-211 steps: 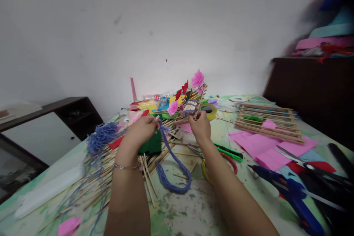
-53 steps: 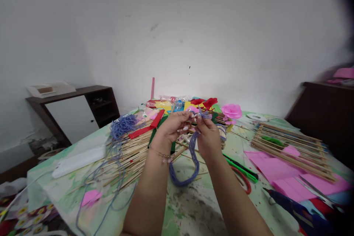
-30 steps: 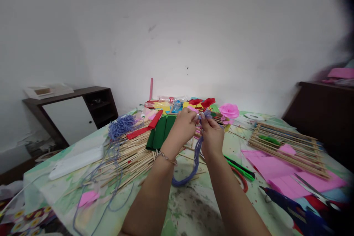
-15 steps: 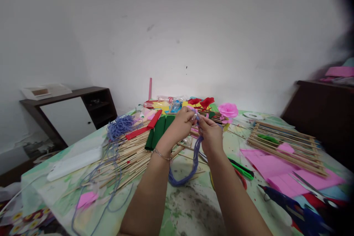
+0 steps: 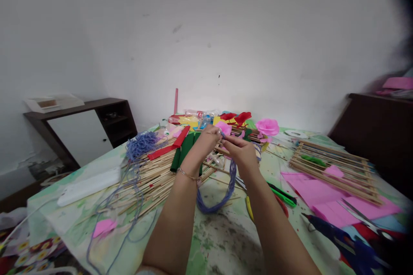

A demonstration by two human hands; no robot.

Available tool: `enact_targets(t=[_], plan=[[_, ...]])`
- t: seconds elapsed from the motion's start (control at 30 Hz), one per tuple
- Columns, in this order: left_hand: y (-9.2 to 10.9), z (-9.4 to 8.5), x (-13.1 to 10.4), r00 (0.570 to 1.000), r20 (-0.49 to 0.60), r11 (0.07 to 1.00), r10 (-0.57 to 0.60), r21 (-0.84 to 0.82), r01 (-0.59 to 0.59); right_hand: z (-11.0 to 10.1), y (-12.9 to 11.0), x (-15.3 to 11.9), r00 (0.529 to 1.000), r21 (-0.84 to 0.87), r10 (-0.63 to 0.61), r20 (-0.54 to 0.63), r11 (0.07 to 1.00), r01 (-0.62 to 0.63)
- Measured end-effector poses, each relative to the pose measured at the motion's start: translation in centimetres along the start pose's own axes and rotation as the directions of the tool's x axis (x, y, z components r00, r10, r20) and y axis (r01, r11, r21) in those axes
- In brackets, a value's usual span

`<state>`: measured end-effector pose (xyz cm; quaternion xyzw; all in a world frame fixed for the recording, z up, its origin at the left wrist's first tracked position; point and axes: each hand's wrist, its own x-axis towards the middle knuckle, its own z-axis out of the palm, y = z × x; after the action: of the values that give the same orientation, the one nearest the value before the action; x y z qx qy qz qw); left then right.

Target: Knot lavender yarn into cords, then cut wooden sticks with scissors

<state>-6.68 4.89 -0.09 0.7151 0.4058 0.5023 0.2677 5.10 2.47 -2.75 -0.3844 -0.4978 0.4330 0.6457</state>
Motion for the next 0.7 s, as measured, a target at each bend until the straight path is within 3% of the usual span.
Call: enact_targets(t=[0.13,0.3,0.5,0.6,0.7], plan=[[0.3,-0.1,0.0,0.999,-0.015,0.992,-0.04,0.12,0.041,0.1,-0.2,-0.2,0.999,0.014,0.037,0.006,0.999,-0.037],[0.8,0.4,-0.1,0.998,-0.042,0.955,-0.046,0.29,0.056,-0.2,0.7,0.3,1.0,-0.118,-0.009,-0.014,0.993,0.007],[0.7,1.7,-0.5,0.998,-0.056,0.89,-0.031,0.453,0.053,-0.5,0.8,0.6,0.981,-0.149,-0.089,-0.17,0.987,0.063],[0.9,2.4,-0.4,0.998,-0.063,0.919,0.004,0.394,0.021,-0.7,0.6,0.8,0.961,-0.07,-0.126,-0.248,0.991,0.112],[1.4,2.6,-0.4,0.999,-0.033,0.984,-0.005,0.177,0.011,-0.9,0.7,0.9,0.947,0.05,-0.174,-0.27,0.98,0.194]])
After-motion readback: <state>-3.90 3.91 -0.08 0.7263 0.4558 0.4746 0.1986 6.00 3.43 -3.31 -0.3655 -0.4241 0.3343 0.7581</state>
